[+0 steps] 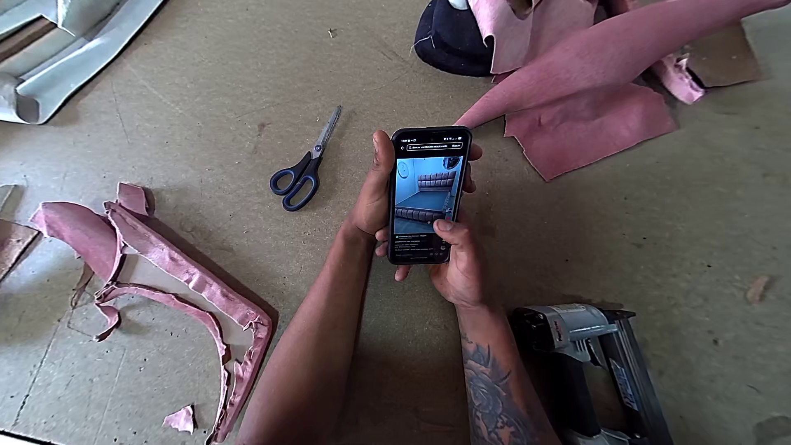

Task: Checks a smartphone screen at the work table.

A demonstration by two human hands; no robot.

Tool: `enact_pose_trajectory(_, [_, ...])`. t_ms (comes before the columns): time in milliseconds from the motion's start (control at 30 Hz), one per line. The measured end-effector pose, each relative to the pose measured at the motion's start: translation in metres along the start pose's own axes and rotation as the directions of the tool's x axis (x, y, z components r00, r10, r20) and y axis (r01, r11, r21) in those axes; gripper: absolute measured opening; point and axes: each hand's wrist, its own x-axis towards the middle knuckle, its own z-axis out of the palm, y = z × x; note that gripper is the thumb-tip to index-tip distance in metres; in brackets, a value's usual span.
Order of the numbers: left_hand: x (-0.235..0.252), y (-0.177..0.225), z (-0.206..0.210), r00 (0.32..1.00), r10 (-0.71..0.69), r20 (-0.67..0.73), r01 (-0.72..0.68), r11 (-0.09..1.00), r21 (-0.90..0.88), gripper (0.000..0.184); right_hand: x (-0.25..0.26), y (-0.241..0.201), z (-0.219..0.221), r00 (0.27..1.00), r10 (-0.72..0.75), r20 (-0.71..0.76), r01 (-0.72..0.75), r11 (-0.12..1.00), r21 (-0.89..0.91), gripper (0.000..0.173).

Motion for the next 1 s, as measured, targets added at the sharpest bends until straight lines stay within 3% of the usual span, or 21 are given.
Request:
enact_pose_trajectory(600, [0.000, 0.002, 0.002, 1.000, -0.008, -0.016, 0.009, 1.000, 0.016, 0.075, -0.001, -0.001, 0.001, 1.000, -0.021, -0.006, 0.021, 0.998, -0.063, 0.040])
enact_pose_trajectory(733, [0.005, 0.006, 0.007, 0.997, -0.043, 0.059, 0.041, 0.999, 0.036, 0.086, -0.001, -0.001, 0.001, 1.000, -0.028, 0.011, 0.028, 0.999, -0.024, 0.043])
enact_pose_trajectory(867, [0.002, 0.006, -0.002, 0.998, 0.033, -0.054, -0.033, 0.999, 0.004, 0.082, 0.002, -0.005, 0.002, 0.998, -0.025, 0.061, 0.024, 1.000, 0.015, 0.054])
enact_pose_trajectory(1000, [0.005, 0.006, -0.011, 0.998, -0.029, -0.053, 0.032, 0.998, 0.057, 0.112, 0.002, -0.007, 0.002, 0.990, -0.021, 0.138, 0.024, 0.999, -0.021, 0.059])
